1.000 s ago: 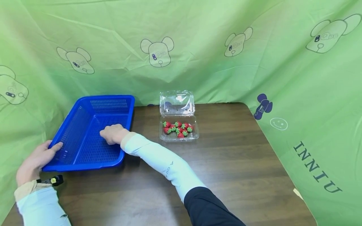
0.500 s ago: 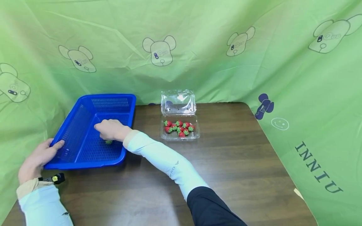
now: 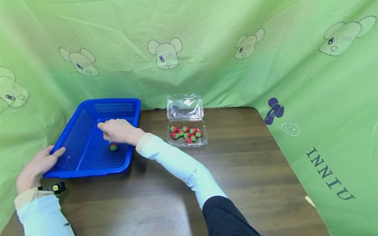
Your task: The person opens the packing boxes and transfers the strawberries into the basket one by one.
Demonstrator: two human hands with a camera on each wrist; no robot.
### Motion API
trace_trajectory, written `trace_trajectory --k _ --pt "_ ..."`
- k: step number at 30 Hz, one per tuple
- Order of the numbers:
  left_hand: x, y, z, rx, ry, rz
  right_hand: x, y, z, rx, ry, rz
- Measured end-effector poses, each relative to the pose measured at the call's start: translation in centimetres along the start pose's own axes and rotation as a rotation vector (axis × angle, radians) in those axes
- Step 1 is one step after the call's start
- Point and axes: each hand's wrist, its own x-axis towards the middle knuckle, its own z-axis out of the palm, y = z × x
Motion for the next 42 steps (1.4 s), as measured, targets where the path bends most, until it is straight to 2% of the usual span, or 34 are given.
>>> trace_trajectory --k 5,12,16,24,32,38,42 --pt "-0.3 -0.3 0.3 -0.019 -0.007 -0.003 -1.7 1.3 -1.2 0.005 0.022 -0.003" --pt "-0.2 0.0 -0.2 -0.022 -0.005 0.015 -4.2 3.6 -3.1 -0.033 0.067 0.050" --pt "-0.1 0.2 -0.3 -0.011 0.004 0.032 -5.7 5.0 -3.7 -0.049 0.091 0.086" --pt "-0.1 0.0 -0.3 -0.018 0.001 0.014 -8.9 7.5 -4.3 -0.046 0.148 0.123" --pt "-0.1 -0.1 -0.1 -0.038 -0.022 -0.006 -12.0 9.5 -4.2 -0.068 0.105 0.189" --pt "-0.2 -0.2 0.0 -0.024 0.000 0.021 -13.8 11.2 -3.7 -0.056 0.061 0.252" --pt "-0.1 -0.2 0.0 -0.025 -0.001 0.035 -15.1 12.1 -3.0 -0.051 0.000 0.283"
